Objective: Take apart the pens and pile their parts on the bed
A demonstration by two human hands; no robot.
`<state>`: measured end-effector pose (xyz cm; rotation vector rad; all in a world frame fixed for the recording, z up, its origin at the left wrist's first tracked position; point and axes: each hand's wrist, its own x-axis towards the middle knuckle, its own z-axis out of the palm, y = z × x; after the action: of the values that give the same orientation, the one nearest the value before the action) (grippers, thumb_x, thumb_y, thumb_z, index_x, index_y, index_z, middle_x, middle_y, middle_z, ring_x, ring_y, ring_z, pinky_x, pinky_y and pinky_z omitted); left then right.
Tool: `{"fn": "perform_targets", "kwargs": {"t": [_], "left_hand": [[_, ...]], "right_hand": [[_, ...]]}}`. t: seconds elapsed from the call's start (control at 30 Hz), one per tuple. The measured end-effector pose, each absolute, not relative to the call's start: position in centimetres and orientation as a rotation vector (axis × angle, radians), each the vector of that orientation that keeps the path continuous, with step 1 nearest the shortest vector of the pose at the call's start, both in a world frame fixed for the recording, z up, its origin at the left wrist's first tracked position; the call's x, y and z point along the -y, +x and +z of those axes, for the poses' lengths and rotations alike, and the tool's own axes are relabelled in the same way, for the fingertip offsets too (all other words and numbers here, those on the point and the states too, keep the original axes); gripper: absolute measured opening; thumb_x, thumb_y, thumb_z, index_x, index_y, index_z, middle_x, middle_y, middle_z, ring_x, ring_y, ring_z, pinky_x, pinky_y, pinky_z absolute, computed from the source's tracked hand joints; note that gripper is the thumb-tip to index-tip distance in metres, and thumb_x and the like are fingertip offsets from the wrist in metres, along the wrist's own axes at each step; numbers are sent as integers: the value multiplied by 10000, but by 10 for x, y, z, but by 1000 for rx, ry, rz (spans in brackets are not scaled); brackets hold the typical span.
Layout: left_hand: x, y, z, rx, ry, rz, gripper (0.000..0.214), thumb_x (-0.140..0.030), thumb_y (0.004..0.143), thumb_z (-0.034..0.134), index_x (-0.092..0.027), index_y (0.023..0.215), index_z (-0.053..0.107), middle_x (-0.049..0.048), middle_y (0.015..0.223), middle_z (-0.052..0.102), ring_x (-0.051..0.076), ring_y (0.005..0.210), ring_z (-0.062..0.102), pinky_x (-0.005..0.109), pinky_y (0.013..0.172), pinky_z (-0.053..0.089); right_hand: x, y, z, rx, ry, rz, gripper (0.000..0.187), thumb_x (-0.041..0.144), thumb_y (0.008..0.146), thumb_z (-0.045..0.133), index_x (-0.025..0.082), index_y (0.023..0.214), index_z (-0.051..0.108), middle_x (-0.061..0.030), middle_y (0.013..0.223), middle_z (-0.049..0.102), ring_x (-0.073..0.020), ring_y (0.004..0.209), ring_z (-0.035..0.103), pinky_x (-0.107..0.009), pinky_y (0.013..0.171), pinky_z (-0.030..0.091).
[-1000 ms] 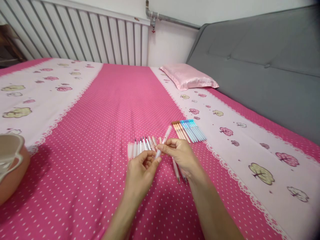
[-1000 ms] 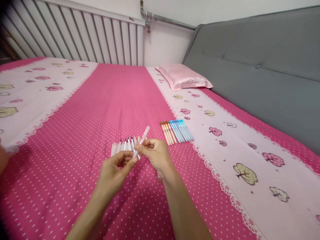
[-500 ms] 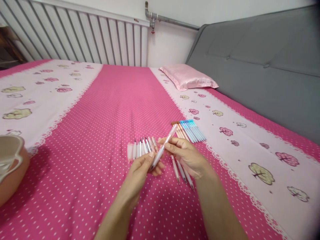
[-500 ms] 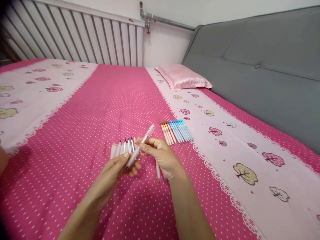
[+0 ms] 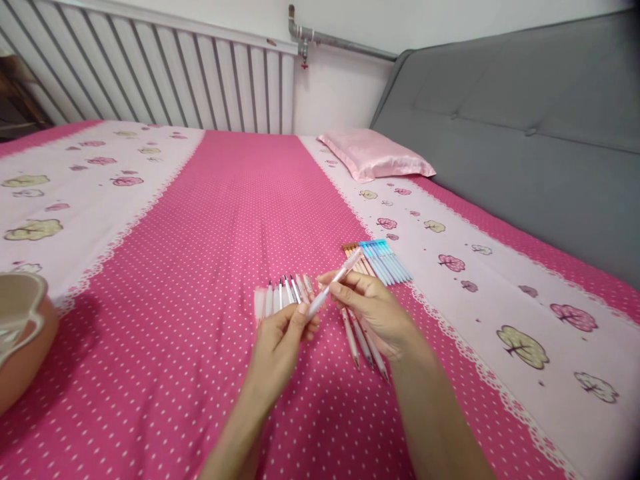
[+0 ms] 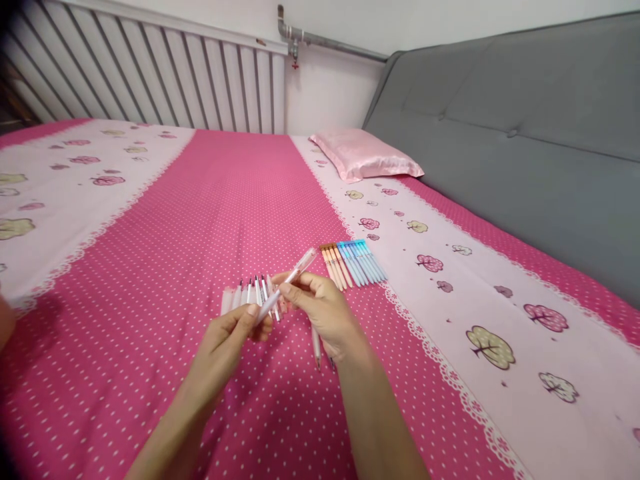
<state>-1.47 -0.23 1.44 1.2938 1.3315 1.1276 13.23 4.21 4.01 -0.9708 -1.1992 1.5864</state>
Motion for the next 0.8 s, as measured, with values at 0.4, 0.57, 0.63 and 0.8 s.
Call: {"fn": "perform_targets", "kwargs": {"t": [0.4,0.57,0.63,0.8], "left_hand": [[2,-13,19,-1512,1210,1323,306,-343,629,706,-157,833,573,-9,690,563,106,620,503,225,589,429],[2,-13,21,-1464,1214,1266,242,-388,729,605,-148,760,596,-2,655,569,105,594,496,215,549,397],[2,-14,20,-1438,1237,1235,299,-428,779,531,-145,711,604,1,612,566,106,571,491,215,538,379],[2,-16,15,-1419,1180,1256,426,-487,820,433,-138,629,584,18,570,560,122,557,502,237,553,394]], "right_hand": [[-44,134,39,1100,-968,1577,164,295,690,687,234,842,696,8,781,603,-87,668,464,-240,656,357],[-44,135,39,1090,-971,1565,187,309,683,692,242,858,698,4,806,602,-90,667,453,-247,654,360],[-44,135,40,1084,-972,1569,189,313,680,694,242,856,698,5,800,596,-89,658,449,-249,646,359],[-43,134,42,1073,-966,1576,190,309,682,693,236,858,696,9,769,571,-83,646,443,-243,633,357]]}}
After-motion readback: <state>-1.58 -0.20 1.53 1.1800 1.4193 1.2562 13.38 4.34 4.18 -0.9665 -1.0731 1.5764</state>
